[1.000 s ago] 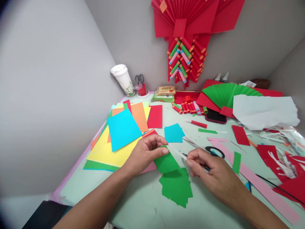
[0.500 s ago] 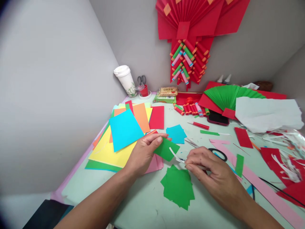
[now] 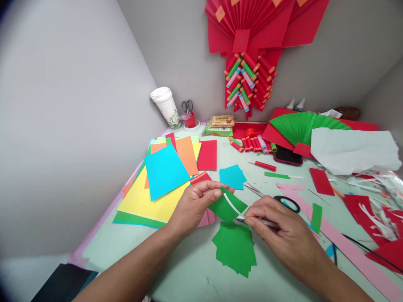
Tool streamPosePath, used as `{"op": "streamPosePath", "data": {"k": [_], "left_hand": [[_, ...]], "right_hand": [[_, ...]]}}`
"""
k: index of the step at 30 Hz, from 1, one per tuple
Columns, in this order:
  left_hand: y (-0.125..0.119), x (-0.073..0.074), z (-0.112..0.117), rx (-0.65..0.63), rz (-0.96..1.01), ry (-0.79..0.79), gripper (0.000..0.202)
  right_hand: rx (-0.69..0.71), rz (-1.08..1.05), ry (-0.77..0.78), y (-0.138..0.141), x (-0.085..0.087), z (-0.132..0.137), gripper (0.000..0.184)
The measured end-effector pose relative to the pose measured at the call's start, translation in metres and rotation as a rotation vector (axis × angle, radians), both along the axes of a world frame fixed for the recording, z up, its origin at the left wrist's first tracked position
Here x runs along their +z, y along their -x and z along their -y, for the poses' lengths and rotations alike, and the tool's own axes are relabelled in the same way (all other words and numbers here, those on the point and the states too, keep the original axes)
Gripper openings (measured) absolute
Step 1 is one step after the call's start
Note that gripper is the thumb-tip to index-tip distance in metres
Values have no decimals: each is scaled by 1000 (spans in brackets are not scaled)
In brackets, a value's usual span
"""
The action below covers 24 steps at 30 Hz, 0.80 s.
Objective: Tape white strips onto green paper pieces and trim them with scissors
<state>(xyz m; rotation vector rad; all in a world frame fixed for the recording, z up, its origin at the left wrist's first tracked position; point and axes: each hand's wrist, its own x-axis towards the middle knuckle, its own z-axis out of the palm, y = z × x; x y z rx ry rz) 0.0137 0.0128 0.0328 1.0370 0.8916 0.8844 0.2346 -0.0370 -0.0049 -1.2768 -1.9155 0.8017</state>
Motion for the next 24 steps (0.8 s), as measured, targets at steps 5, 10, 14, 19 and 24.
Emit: {"op": "streamPosePath", "data": {"k": [5,10,14,19,24], "left_hand": [[2,-1,1,-33,-48,-21,23],[5,-4,1,-84,-98,-25,25],[6,-4,2,-112,-143,-36,27],[6,-3,3,-128,-161,-68,29],[6,-1,3,-132,-155,-81,29]], "right_hand": [[-17,13,-1,-1,-1,0,17],[-12,20,-9,-1,0,0,16],[-52,6,22,5,5,3,18],[-95,-22,40,8,7,6,20],[-32,12,25,1,2,2,17]]}}
